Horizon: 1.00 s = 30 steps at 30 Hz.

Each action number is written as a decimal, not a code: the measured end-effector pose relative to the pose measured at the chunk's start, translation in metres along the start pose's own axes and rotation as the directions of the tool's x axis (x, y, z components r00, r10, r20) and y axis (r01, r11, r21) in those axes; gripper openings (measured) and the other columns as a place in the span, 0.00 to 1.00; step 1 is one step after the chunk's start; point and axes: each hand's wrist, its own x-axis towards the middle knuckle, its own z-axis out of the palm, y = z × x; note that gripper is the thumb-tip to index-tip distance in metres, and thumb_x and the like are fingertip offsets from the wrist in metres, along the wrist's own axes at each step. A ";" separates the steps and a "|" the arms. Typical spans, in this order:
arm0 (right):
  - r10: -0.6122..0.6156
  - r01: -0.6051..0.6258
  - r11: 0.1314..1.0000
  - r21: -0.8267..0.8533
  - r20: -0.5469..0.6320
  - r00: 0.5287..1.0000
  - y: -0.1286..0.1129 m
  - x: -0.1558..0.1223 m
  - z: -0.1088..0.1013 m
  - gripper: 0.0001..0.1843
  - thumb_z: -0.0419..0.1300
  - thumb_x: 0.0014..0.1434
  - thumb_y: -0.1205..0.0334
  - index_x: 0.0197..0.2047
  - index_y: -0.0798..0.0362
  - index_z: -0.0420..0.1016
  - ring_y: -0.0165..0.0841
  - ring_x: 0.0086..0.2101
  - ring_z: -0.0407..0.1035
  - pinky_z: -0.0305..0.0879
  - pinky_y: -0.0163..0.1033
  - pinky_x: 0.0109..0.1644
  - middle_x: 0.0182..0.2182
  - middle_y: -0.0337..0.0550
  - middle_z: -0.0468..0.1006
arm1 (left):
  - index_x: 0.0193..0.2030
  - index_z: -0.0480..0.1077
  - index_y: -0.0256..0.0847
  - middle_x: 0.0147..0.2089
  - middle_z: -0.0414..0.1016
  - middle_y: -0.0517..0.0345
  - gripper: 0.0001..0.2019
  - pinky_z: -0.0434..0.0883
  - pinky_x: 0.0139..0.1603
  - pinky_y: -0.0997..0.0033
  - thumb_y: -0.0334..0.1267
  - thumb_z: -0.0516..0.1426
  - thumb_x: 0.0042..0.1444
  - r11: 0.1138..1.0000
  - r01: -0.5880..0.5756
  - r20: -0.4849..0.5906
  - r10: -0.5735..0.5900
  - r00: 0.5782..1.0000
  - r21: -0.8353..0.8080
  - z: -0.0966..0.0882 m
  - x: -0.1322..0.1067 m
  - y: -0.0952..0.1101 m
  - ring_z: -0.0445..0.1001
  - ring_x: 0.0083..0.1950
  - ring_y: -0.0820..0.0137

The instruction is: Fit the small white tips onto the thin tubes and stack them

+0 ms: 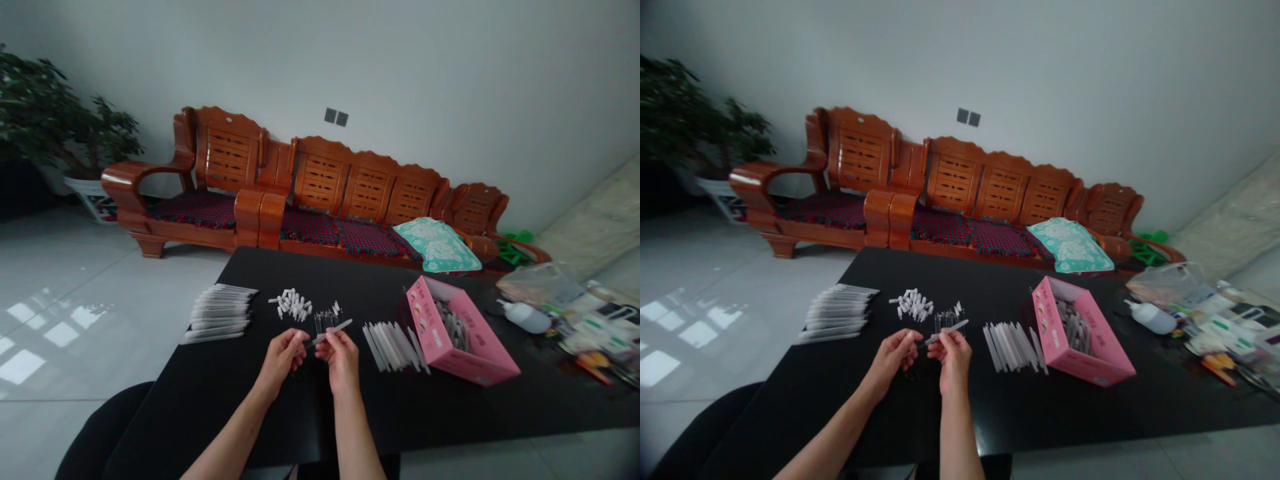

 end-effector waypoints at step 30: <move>-0.002 0.002 0.982 0.191 -0.003 1.000 0.008 0.000 -0.054 0.11 0.68 0.45 0.62 0.33 0.56 0.74 0.29 0.19 0.70 0.65 0.32 0.19 0.23 0.40 0.79 | 0.35 0.80 0.46 0.36 0.77 0.53 0.08 0.67 0.42 0.67 0.37 0.59 0.51 0.752 -0.314 0.144 0.284 0.948 0.579 -0.042 0.013 -0.010 0.74 0.39 0.63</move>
